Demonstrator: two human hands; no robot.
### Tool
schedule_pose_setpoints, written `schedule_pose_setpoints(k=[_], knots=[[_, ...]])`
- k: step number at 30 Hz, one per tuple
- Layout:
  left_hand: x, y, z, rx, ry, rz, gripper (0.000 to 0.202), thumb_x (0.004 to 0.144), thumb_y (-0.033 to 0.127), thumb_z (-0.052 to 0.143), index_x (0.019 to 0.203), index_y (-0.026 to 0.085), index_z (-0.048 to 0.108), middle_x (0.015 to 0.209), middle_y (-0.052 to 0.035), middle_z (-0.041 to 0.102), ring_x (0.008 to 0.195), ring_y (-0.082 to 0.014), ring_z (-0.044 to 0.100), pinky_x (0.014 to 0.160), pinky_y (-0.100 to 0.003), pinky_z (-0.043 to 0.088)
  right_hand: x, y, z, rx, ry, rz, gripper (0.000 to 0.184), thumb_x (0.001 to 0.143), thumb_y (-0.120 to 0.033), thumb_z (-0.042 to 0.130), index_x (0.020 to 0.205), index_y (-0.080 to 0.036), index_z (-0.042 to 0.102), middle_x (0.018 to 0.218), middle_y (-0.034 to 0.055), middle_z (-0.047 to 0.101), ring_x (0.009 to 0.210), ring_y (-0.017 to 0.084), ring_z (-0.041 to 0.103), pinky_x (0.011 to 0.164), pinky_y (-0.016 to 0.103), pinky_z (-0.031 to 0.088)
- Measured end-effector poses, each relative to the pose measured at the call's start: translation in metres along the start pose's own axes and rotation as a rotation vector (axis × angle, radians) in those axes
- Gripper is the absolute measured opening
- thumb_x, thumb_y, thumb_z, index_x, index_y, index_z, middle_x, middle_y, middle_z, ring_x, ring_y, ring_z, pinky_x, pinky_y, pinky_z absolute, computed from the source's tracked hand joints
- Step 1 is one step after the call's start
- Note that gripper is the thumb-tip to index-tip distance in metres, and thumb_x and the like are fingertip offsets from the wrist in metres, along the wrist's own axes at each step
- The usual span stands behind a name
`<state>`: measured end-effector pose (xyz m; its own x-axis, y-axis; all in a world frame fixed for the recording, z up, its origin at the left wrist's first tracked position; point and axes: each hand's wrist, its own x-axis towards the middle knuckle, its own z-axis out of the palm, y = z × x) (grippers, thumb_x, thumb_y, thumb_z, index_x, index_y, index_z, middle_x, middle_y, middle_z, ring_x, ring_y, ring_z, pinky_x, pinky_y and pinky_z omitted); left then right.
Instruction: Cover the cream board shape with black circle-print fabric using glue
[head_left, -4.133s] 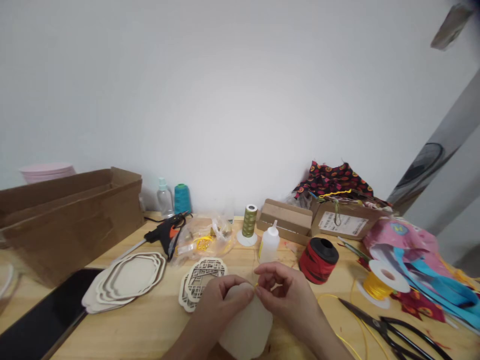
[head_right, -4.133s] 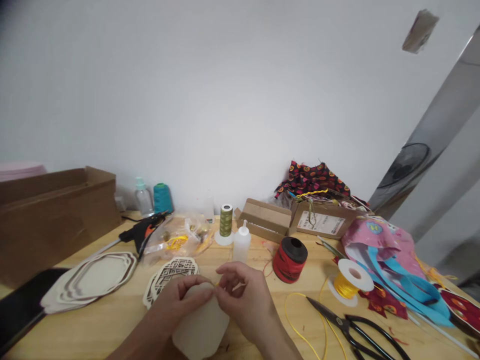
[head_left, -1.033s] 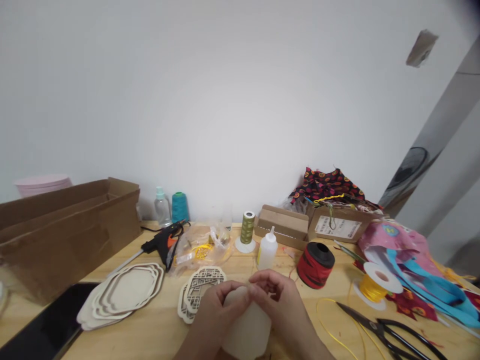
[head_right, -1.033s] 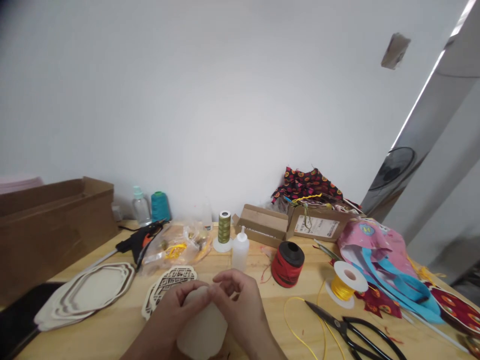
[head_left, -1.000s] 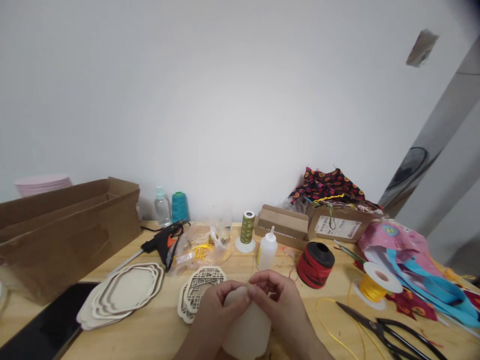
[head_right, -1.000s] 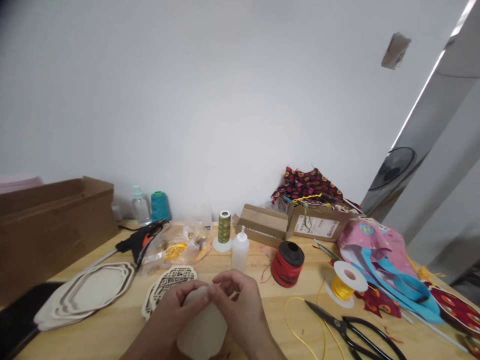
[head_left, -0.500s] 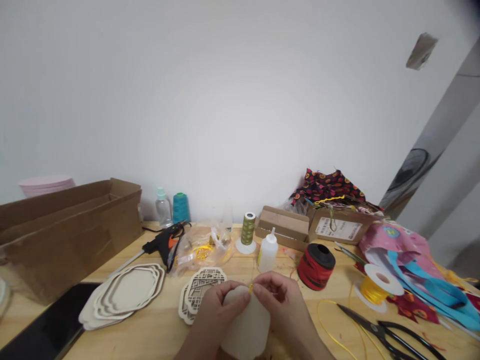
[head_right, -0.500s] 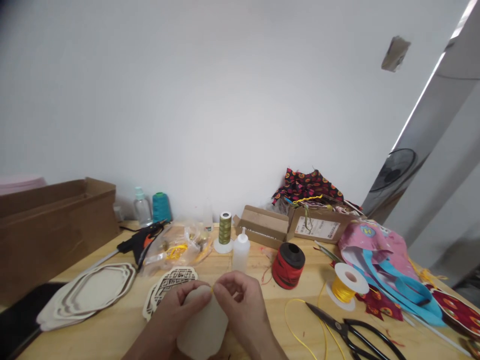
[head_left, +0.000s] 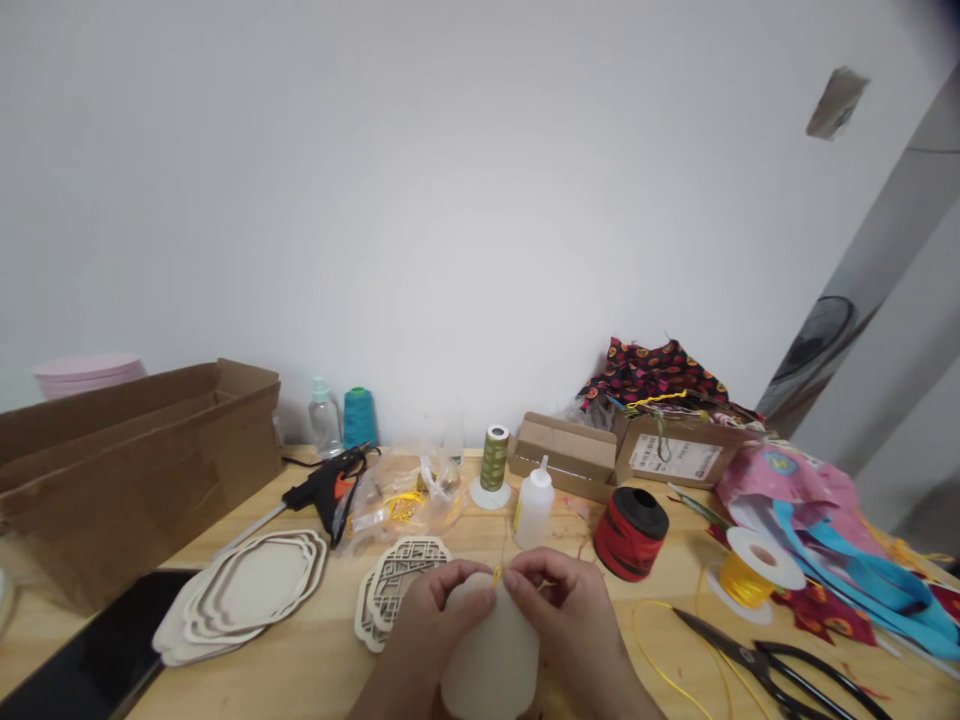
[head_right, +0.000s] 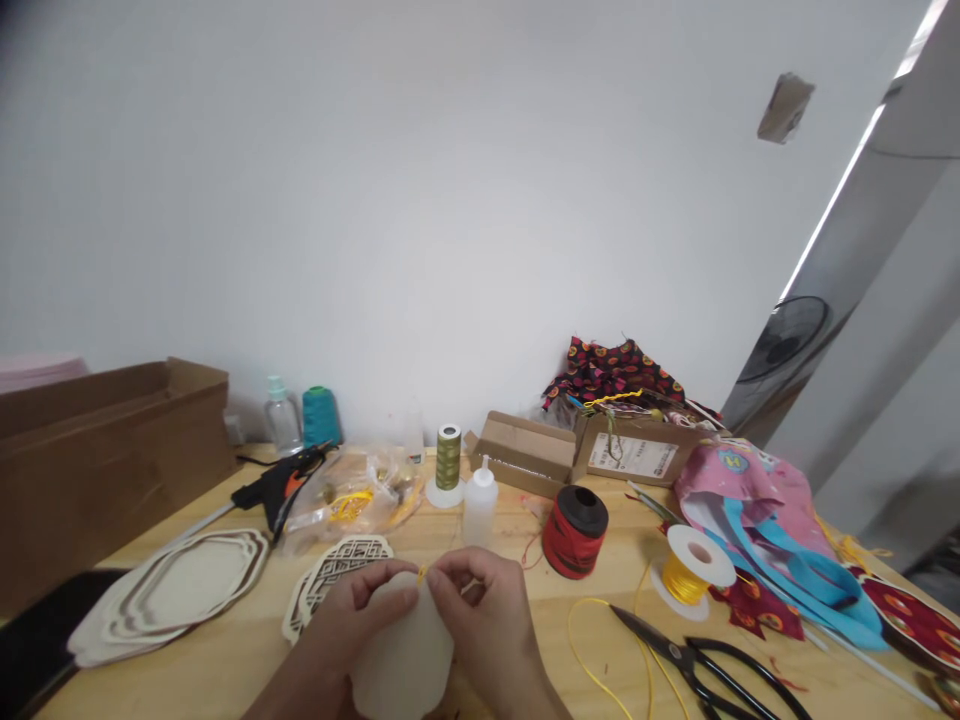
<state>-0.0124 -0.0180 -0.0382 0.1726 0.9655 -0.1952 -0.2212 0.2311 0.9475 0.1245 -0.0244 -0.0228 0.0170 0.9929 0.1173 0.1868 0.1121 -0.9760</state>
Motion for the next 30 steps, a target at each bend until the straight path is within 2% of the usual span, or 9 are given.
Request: schedule_pose_setpoints(k=[6,10,14,17,19,22,25,28,30], knots=[[-0.006,0.005,0.003,-0.236,-0.068,-0.017,0.031,0.05,0.028,0.073,0.075,0.014,0.063,0.06,-0.0018,0.064,0.053,-0.0159,0.056,0.049,-0.024,0.041,0.002,-0.004,-0.005,0.097,0.071,-0.017,0.02,0.063,-0.033,0.061,0.061,-0.014,0.063,0.055,0.0018,0.058,0.046,0.01,0.045,0.043,0.02,0.033],[-0.007,0.013,0.0,-0.396,0.011,-0.044,0.024,0.065,0.035,0.064,0.08,0.016,0.062,0.072,-0.0028,0.065,0.064,-0.0156,0.058,0.055,-0.024,0.043,0.004,-0.005,-0.009,0.119,0.088,-0.003,0.019,0.061,-0.032,0.063,0.061,-0.013,0.065,0.056,0.0027,0.06,0.048,0.011,0.047,0.045,0.02,0.035],[-0.004,0.014,-0.006,-0.297,-0.049,-0.038,0.019,0.071,0.032,0.061,0.064,0.014,0.061,0.06,0.0,0.061,0.056,-0.0108,0.055,0.054,-0.02,0.042,0.008,0.001,-0.012,0.064,-0.031,0.047,0.014,0.061,-0.027,0.063,0.06,-0.013,0.066,0.052,0.001,0.059,0.046,0.009,0.044,0.044,0.02,0.032],[-0.002,0.013,-0.009,-0.214,0.028,-0.057,0.024,0.072,0.035,0.059,0.068,0.012,0.063,0.068,-0.0043,0.066,0.066,-0.0136,0.059,0.065,-0.022,0.044,0.011,0.007,-0.014,0.051,-0.083,0.058,0.011,0.059,-0.025,0.065,0.059,-0.013,0.067,0.051,0.0004,0.06,0.047,0.009,0.045,0.046,0.02,0.033],[-0.003,0.014,-0.008,-0.216,0.054,-0.142,0.031,0.071,0.041,0.057,0.076,0.011,0.065,0.076,-0.0088,0.068,0.075,-0.0184,0.061,0.07,-0.027,0.046,0.013,0.008,-0.016,0.099,-0.058,0.072,0.013,0.058,-0.026,0.067,0.059,-0.014,0.067,0.053,0.001,0.061,0.049,0.01,0.047,0.047,0.02,0.035],[-0.008,0.018,-0.003,-0.226,-0.158,-0.245,0.036,0.068,0.04,0.061,0.088,0.01,0.064,0.078,-0.0114,0.068,0.072,-0.0232,0.062,0.063,-0.032,0.048,0.015,0.008,-0.018,0.207,-0.024,0.089,0.018,0.057,-0.032,0.069,0.059,-0.014,0.066,0.054,0.0015,0.062,0.049,0.011,0.048,0.046,0.021,0.036],[-0.014,0.021,0.0,-0.206,-0.37,-0.221,0.031,0.065,0.027,0.067,0.089,0.007,0.064,0.079,-0.0132,0.068,0.07,-0.0238,0.063,0.061,-0.031,0.048,0.016,0.007,-0.019,0.236,-0.024,0.079,0.023,0.055,-0.036,0.07,0.058,-0.013,0.065,0.052,0.0007,0.06,0.048,0.01,0.047,0.045,0.02,0.035],[-0.016,0.024,-0.004,-0.218,-0.388,-0.177,0.025,0.07,0.02,0.062,0.091,0.006,0.064,0.082,-0.0136,0.068,0.073,-0.0219,0.063,0.065,-0.029,0.048,0.016,0.002,-0.022,0.209,0.0,0.05,0.034,0.062,-0.046,0.062,0.056,-0.013,0.063,0.049,0.0004,0.056,0.044,0.01,0.043,0.042,0.021,0.032],[-0.014,0.027,-0.012,-0.211,-0.31,-0.151,0.026,0.073,0.02,0.059,0.095,0.007,0.062,0.084,-0.0126,0.068,0.074,-0.0203,0.063,0.065,-0.027,0.048,0.017,-0.002,-0.029,0.126,0.104,-0.011,0.042,0.07,-0.051,0.05,0.054,-0.013,0.059,0.046,-0.0004,0.052,0.04,0.009,0.04,0.04,0.021,0.031]])
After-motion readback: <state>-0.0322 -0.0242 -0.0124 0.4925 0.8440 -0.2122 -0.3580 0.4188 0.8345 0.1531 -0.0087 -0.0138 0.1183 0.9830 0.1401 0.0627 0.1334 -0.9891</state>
